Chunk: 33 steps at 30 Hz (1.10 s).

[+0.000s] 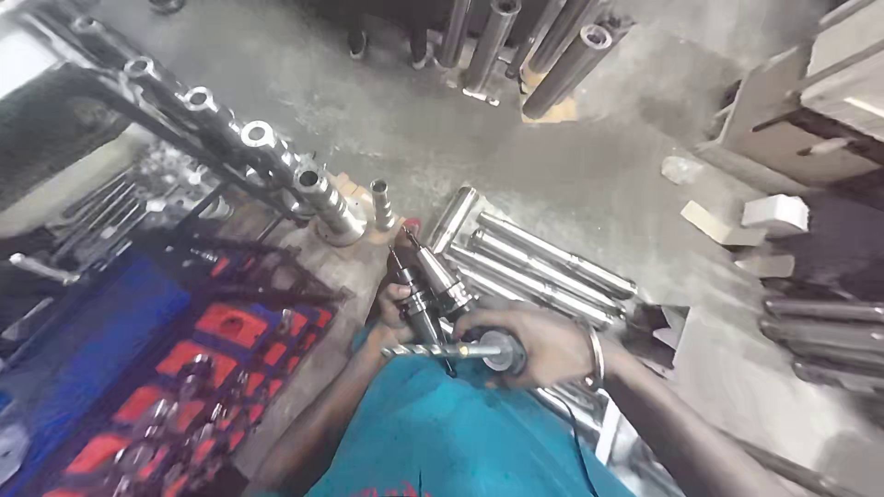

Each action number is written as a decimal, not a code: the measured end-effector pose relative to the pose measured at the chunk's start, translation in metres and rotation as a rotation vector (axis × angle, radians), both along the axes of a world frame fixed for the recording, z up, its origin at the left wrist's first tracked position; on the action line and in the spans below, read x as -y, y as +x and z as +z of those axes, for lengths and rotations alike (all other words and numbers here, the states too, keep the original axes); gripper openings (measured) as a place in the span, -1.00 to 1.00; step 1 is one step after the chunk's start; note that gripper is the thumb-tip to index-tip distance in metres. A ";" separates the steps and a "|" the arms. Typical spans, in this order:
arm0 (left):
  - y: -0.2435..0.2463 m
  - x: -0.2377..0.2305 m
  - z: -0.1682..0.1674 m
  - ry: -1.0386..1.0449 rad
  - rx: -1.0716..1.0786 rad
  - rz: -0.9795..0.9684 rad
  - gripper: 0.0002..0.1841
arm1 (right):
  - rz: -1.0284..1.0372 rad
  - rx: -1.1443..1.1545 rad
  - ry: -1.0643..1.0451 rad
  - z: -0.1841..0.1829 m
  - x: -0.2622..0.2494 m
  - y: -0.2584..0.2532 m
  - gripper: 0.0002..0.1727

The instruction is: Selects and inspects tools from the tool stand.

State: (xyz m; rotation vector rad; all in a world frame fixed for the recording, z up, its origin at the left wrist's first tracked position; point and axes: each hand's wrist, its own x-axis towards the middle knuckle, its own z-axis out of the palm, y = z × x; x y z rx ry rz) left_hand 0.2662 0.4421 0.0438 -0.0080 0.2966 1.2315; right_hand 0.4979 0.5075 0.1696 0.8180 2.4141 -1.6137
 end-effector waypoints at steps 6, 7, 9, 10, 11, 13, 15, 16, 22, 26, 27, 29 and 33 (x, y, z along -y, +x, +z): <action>-0.003 -0.177 -0.024 -0.004 0.056 -0.033 -0.83 | -0.074 0.062 -0.026 -0.025 -0.161 -0.004 -0.09; -0.003 -0.215 -0.036 0.009 0.087 -0.046 -0.82 | -0.083 0.078 -0.007 -0.027 -0.196 -0.006 -0.08; -0.010 -0.273 -0.035 -0.030 0.024 -0.041 -0.84 | -0.104 0.068 0.018 -0.027 -0.255 -0.011 -0.08; -0.017 -0.296 -0.017 -0.130 -0.060 -0.016 -0.86 | -0.098 0.064 0.029 -0.024 -0.281 -0.014 -0.10; -0.027 -0.329 0.005 -0.213 -0.149 0.020 -0.87 | -0.092 0.054 0.056 -0.021 -0.313 -0.020 -0.11; -0.038 -0.376 0.030 -0.239 -0.197 0.037 -0.89 | -0.095 0.046 0.110 -0.010 -0.360 -0.025 -0.12; -0.040 -0.421 0.030 -0.170 -0.094 0.039 -0.94 | -0.096 0.042 0.154 0.003 -0.406 -0.031 -0.10; -0.040 -0.444 0.037 -0.123 -0.057 0.049 -0.94 | -0.087 0.037 0.175 0.010 -0.430 -0.034 -0.09; -0.034 -0.574 0.015 0.279 0.126 0.160 -0.80 | 0.037 -0.001 0.262 0.024 -0.566 -0.051 -0.08; -0.041 -0.647 0.010 0.311 0.126 0.340 -0.77 | 0.151 -0.058 0.241 0.016 -0.664 -0.072 -0.09; -0.045 -0.670 0.005 0.345 0.114 0.374 -0.73 | 0.194 -0.072 0.242 0.013 -0.692 -0.078 -0.08; -0.054 -0.710 -0.006 0.397 0.070 0.420 -0.67 | 0.285 -0.066 0.245 0.009 -0.744 -0.091 -0.09; -0.071 -0.784 0.009 0.305 -0.030 0.590 -0.85 | 0.460 -0.041 0.249 0.020 -0.855 -0.125 -0.04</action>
